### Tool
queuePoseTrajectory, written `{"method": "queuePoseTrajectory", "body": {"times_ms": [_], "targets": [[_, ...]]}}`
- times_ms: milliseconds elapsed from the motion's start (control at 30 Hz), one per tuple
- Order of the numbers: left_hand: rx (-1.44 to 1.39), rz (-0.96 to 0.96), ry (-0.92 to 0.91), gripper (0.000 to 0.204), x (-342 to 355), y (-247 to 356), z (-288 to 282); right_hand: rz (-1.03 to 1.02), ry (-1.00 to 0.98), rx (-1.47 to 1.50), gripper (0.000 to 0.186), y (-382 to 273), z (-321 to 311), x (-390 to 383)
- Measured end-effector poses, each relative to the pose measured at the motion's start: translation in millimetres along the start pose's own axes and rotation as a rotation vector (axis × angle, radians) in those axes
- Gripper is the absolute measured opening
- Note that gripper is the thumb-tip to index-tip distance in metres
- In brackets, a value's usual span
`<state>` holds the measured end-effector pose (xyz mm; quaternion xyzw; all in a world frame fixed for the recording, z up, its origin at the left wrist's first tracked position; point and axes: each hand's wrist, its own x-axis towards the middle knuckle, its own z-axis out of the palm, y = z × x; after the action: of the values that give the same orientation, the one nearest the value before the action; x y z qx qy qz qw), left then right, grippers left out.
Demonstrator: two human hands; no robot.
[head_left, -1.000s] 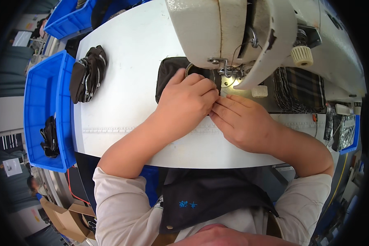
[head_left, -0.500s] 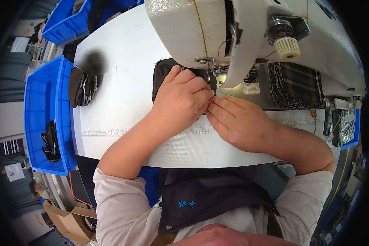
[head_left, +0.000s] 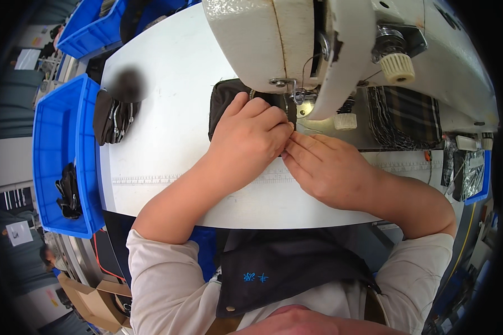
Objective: The person sews a zipper onto a small fabric pouch using an industrial sewing machine. They align the zipper tape with the pouch edge, guide the fabric under the presser foot, and stitch along the seam. The person repeats this process for multiple pouches, handling them one at a time.
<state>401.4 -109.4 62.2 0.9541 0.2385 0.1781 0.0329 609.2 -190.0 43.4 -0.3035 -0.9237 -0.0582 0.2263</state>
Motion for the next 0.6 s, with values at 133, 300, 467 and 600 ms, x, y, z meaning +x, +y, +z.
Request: {"method": "queuePoseTrajectory", "body": {"times_ms": [133,300,467,600], "targets": [[0.002,-0.028,-0.009,0.026,0.2,2.6,-0.2,-0.008,-0.01,-0.02,0.033,-0.5,-0.4,-0.3],[0.052,-0.008,0.054,0.028,0.6,6.0,1.5,0.018,-0.01,0.004,0.031,-3.4,-0.5,-0.2],[0.094,-0.005,0.069,0.031,-1.3,6.1,3.3,0.026,-0.002,0.059,0.029,-2.5,-1.6,2.5],[0.102,-0.007,0.085,0.031,-2.6,5.5,6.4,0.008,-0.008,0.065,0.029,-1.0,-2.8,4.2]]}}
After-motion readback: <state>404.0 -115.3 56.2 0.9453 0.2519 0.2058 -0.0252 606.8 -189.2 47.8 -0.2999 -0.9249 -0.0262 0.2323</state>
